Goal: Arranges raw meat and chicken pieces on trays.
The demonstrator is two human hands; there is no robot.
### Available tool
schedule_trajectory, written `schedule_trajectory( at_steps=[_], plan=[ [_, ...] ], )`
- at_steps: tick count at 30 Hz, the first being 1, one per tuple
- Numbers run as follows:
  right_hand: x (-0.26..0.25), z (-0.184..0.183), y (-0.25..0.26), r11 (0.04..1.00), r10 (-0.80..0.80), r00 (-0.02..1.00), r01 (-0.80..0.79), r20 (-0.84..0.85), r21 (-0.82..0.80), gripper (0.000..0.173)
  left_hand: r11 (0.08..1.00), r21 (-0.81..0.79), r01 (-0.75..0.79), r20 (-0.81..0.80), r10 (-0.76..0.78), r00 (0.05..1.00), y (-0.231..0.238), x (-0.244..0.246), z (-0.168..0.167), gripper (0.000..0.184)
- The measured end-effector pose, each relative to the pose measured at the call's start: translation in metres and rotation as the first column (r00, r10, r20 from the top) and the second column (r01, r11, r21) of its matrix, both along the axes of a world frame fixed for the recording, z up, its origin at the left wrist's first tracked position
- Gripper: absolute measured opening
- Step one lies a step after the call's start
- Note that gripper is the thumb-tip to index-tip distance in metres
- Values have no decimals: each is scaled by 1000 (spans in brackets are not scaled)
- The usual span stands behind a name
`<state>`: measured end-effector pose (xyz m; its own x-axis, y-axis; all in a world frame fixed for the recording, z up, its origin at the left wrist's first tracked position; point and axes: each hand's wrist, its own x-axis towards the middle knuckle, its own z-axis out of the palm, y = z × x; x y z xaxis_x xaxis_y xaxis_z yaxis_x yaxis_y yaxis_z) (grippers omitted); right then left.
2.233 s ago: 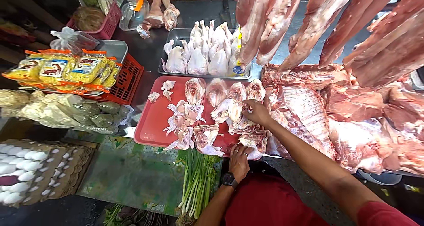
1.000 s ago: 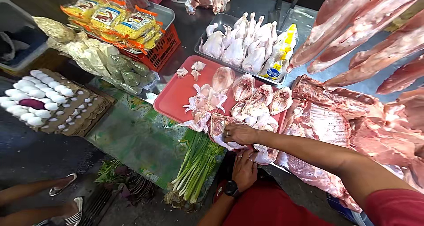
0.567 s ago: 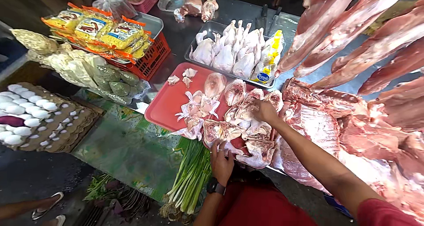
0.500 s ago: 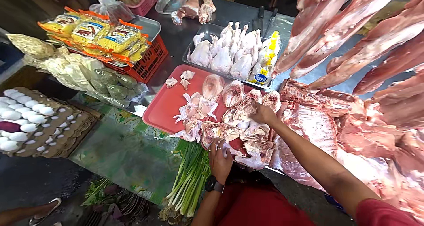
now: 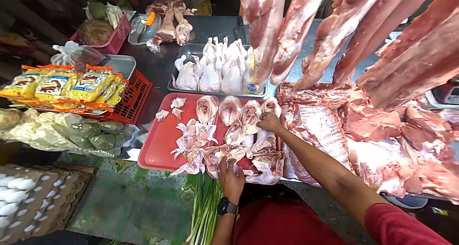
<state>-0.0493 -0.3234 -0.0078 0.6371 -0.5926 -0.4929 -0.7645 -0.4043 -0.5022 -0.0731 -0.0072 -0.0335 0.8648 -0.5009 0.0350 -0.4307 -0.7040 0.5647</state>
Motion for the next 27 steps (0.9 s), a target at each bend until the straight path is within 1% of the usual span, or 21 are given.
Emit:
schedule_trajectory(
  at_steps=[2, 3, 4, 5, 6, 8, 10, 12, 14, 16, 18, 19, 21, 22, 24, 25, 27],
  plan=[
    [-3, -16, -1, 998, 16, 1000, -17, 25, 55, 56, 999, -37, -5, -9, 5, 1000, 1, 0, 0, 33],
    [-3, -22, 2, 996, 49, 999, -50, 20, 76, 64, 999, -48, -8, -11, 7, 1000, 2, 0, -1, 33],
    [-4, -23, 7, 993, 83, 997, -83, 1, 85, 72, 998, -58, -13, -16, 12, 1000, 2, 0, -1, 33],
    [-4, -21, 13, 992, 106, 994, -104, -22, 77, 76, 998, -65, -22, -19, 21, 1000, 2, 0, 0, 33],
    [-5, -21, 16, 993, 100, 994, -98, -34, 72, 74, 997, -76, -32, -20, 31, 999, 1, -1, 1, 32],
    [-6, -15, 16, 995, 32, 999, -31, -17, 96, 65, 994, -102, -43, -17, 41, 999, -3, 1, 7, 31],
    [-11, -2, 9, 986, -70, 996, 61, 53, 155, 58, 991, -126, -32, -12, 31, 999, -6, 9, 15, 32],
    [-23, 10, -6, 982, -139, 980, 118, 144, 145, 50, 986, -163, -18, -19, 15, 1000, -10, 19, 27, 33],
    [-39, 18, -25, 984, -175, 958, 163, 227, 71, 48, 982, -190, -14, -20, 10, 1000, -13, 28, 36, 32],
    [-55, 23, -42, 981, -153, 960, 176, 233, -81, 51, 974, -224, -12, -17, 8, 1000, -15, 34, 37, 30],
    [-70, 26, -44, 948, -80, 982, 129, 173, -291, 57, 963, -270, -20, -29, 12, 999, -13, 33, 34, 29],
    [-75, 26, -38, 930, -43, 984, 102, 170, -354, 56, 953, -303, -29, -38, 18, 999, -12, 32, 32, 28],
    [-80, 30, -17, 914, 30, 984, 43, 174, -403, 42, 938, -341, -68, -80, 44, 996, -6, 26, 28, 28],
    [-81, 34, -5, 920, 60, 987, 3, 150, -392, 36, 929, -357, -101, -97, 70, 993, -2, 22, 26, 27],
    [-80, 41, 18, 941, 117, 992, -93, 56, -325, 35, 913, -369, -177, -120, 142, 983, 12, 14, 24, 26],
    [-77, 43, 27, 950, 144, 989, -144, -20, -276, 37, 909, -363, -206, -119, 174, 978, 19, 11, 22, 26],
    [-68, 44, 41, 968, 194, 957, -222, -214, -117, 47, 915, -328, -235, -91, 217, 972, 33, 6, 19, 28]
  ],
)
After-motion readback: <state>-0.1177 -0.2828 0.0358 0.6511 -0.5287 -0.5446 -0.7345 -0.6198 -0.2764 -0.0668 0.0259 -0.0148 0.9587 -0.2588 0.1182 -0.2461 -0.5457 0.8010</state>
